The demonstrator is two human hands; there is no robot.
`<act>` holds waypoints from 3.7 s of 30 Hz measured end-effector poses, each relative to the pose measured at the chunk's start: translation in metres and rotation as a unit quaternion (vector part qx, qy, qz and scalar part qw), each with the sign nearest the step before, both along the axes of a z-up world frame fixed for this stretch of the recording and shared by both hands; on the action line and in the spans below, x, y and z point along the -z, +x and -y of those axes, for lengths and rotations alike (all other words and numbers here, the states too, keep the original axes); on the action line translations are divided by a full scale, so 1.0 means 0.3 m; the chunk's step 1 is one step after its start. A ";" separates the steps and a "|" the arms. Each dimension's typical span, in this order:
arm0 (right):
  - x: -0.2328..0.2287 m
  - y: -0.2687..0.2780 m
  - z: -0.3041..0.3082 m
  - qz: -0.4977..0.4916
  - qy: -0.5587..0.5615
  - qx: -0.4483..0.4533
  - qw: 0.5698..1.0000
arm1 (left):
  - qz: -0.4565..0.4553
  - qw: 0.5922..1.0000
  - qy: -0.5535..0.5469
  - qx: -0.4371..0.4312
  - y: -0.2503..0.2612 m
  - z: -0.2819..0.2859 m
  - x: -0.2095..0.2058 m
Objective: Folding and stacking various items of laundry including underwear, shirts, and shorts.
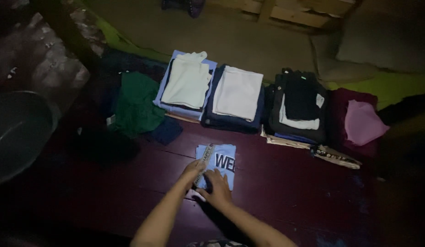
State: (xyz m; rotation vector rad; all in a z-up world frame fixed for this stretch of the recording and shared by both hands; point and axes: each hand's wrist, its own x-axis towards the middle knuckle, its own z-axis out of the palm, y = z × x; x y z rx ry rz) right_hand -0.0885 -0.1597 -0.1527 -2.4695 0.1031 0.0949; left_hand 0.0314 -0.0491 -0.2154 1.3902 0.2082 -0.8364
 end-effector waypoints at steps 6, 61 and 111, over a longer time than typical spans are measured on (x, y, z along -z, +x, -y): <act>0.094 -0.083 0.177 0.185 -0.061 0.062 0.979 | 0.231 0.972 0.034 0.041 0.019 0.007 0.124; -0.380 0.647 0.759 0.324 0.182 0.196 0.907 | 0.385 0.912 0.105 0.092 0.678 0.375 -0.708; 0.229 0.278 0.219 0.129 -0.125 -0.034 0.983 | 0.181 0.791 0.571 -0.127 0.789 -0.589 -0.063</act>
